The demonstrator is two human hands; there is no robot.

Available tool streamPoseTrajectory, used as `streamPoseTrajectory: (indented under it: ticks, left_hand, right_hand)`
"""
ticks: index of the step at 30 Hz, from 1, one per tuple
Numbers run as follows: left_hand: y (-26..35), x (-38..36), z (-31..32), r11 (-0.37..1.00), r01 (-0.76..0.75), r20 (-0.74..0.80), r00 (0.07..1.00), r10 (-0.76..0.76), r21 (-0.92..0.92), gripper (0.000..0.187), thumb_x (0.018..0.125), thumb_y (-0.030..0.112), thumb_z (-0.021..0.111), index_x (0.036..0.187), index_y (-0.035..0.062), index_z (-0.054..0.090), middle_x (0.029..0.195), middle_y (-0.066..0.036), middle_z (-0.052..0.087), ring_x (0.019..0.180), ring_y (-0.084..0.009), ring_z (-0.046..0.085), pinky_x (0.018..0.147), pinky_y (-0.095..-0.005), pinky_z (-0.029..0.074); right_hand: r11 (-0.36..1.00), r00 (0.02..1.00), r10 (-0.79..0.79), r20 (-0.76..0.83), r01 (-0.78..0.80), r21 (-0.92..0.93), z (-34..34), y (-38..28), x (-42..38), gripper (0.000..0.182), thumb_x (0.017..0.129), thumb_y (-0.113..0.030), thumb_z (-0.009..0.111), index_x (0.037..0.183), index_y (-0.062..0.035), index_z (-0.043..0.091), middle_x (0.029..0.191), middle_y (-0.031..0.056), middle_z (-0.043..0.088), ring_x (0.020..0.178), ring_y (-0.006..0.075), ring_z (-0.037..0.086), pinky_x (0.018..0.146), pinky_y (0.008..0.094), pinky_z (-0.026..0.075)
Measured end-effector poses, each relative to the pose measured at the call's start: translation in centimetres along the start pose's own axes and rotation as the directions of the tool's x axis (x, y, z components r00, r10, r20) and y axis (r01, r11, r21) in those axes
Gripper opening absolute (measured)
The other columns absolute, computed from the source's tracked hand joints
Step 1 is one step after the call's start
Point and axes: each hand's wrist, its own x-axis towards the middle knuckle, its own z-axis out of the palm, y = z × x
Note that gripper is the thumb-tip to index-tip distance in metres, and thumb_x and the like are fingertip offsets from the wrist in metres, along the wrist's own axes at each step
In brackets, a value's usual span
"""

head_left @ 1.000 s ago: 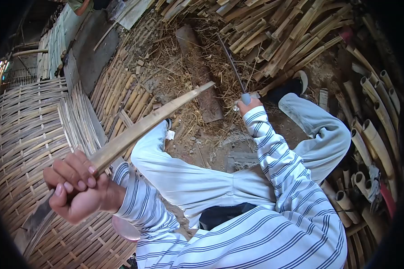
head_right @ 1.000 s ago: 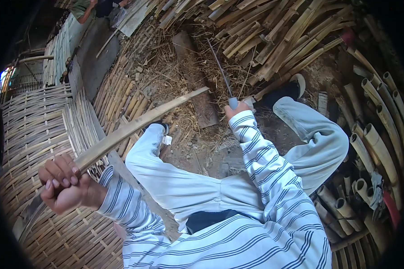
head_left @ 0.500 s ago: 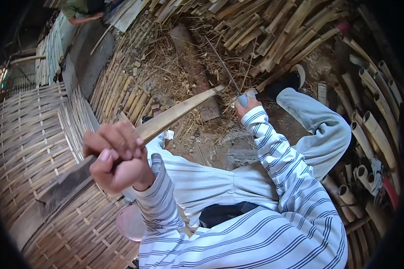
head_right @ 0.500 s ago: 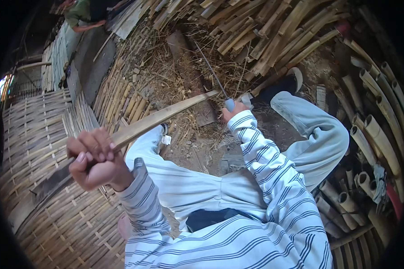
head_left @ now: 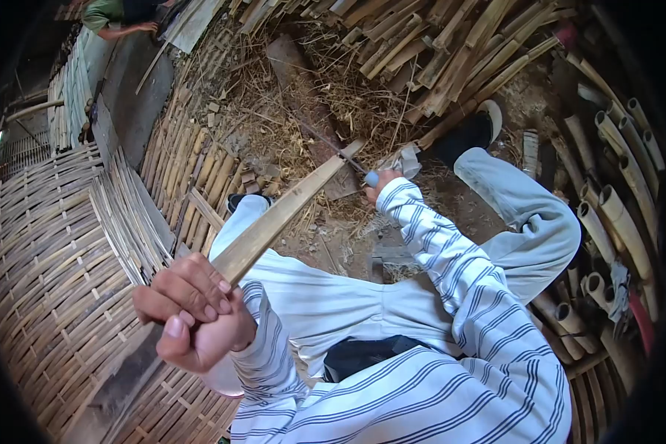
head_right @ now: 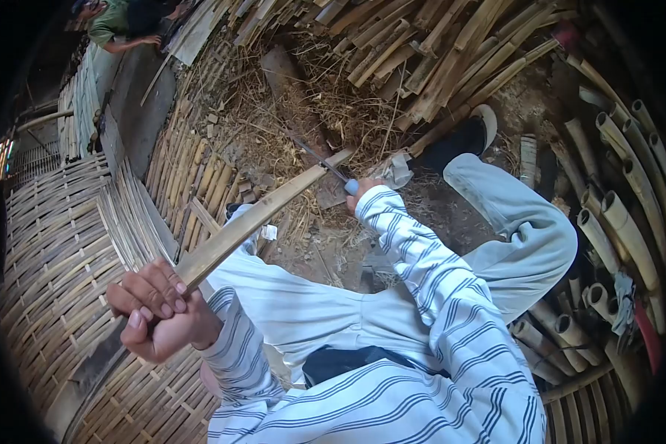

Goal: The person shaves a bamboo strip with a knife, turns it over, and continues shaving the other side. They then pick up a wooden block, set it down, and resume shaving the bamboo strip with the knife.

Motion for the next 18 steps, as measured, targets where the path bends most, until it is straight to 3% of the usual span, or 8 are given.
streamPoseTrajectory:
  ticks: [1,3,5,9,11,15,16,18]
  left_hand:
    - [-0.2,0.2,0.1,1.0,0.0,0.007,1.0,0.0,-0.005,0.014,0.072,0.015,0.044,0.063,0.011,0.034,0.046,-0.002,0.038,0.032,-0.0097,0.034,0.036,-0.0238,0.036]
    - [-0.2,0.5,0.0,1.0,0.004,0.004,1.0,-0.004,0.025,0.016,0.073,0.017,0.045,0.064,0.0113,0.034,0.046,-0.001,0.037,0.033,-0.0091,0.033,0.038,-0.0239,0.036]
    - [-0.6,0.9,-0.4,1.0,-0.003,-0.018,1.0,0.003,0.029,0.016,0.073,0.017,0.045,0.064,0.0115,0.033,0.045,-0.001,0.037,0.032,-0.0092,0.033,0.038,-0.0236,0.035]
    - [-0.4,1.2,-1.8,0.999,0.023,-0.002,1.0,-0.023,0.032,0.017,0.072,0.019,0.044,0.062,0.0124,0.033,0.046,0.0,0.035,0.033,-0.0096,0.031,0.039,-0.0238,0.034]
    - [-0.3,0.8,-2.0,1.0,0.017,-0.042,0.999,-0.015,0.025,0.017,0.072,0.019,0.045,0.062,0.0126,0.032,0.046,0.0,0.035,0.033,-0.0099,0.03,0.039,-0.0238,0.033]
    - [-0.5,1.0,-2.3,0.997,0.009,-0.131,0.991,0.002,0.08,0.017,0.071,0.019,0.045,0.061,0.0126,0.033,0.046,-0.001,0.034,0.033,-0.0103,0.029,0.038,-0.0238,0.033]
    - [-0.6,1.0,-2.1,0.996,-0.002,-0.119,0.993,0.012,0.084,0.017,0.07,0.019,0.045,0.061,0.0124,0.033,0.046,-0.001,0.034,0.033,-0.0103,0.029,0.038,-0.0242,0.033]
    - [-0.2,0.9,-2.2,0.997,0.02,-0.121,0.993,-0.011,0.072,0.017,0.07,0.019,0.045,0.061,0.0124,0.033,0.046,-0.001,0.034,0.032,-0.0103,0.029,0.038,-0.0242,0.034]
  right_hand:
    - [1.0,1.0,-0.022,-0.013,0.022,-0.013,-0.8,-0.6,-0.5,0.048,0.073,-0.04,0.065,0.099,-0.0001,0.065,0.094,0.025,0.065,0.089,0.0381,0.063,0.084,0.0419,0.05]
    - [0.971,0.998,-0.048,-0.045,0.057,0.234,-3.0,-1.4,-1.6,0.042,0.072,-0.035,0.066,0.095,0.0007,0.066,0.086,0.0227,0.066,0.085,0.0384,0.063,0.081,0.0431,0.051]
    - [0.924,0.999,-0.041,0.027,0.027,0.38,-4.2,-1.7,-2.6,0.038,0.078,-0.037,0.061,0.101,-0.0066,0.065,0.101,0.0204,0.065,0.095,0.0367,0.062,0.085,0.0425,0.05]
    - [0.996,0.992,0.086,0.092,-0.084,-0.02,-0.3,0.4,-0.3,0.033,0.079,-0.033,0.059,0.098,-0.0067,0.065,0.1,0.0202,0.065,0.093,0.0359,0.063,0.083,0.0425,0.051]
    - [0.99,0.979,0.136,0.153,-0.138,-0.001,-1.2,0.5,1.8,0.032,0.079,-0.032,0.059,0.098,-0.0065,0.065,0.1,0.0202,0.065,0.093,0.0355,0.063,0.083,0.0424,0.051]
    - [0.929,0.998,0.005,-0.066,0.02,0.37,-2.8,-2.0,-2.4,0.029,0.073,-0.027,0.063,0.092,-0.0051,0.067,0.088,0.0208,0.066,0.085,0.0373,0.063,0.077,0.043,0.051]
    - [0.928,0.992,-0.042,-0.121,0.084,0.364,-1.3,-1.9,-2.7,0.027,0.074,-0.027,0.062,0.088,-0.0053,0.067,0.081,0.02,0.067,0.078,0.0356,0.065,0.074,0.0426,0.052]
    - [0.963,0.999,-0.004,0.033,-0.005,0.271,2.2,-0.4,-1.2,0.03,0.075,-0.029,0.062,0.092,-0.0046,0.067,0.085,0.0203,0.067,0.081,0.0362,0.065,0.076,0.0425,0.052]
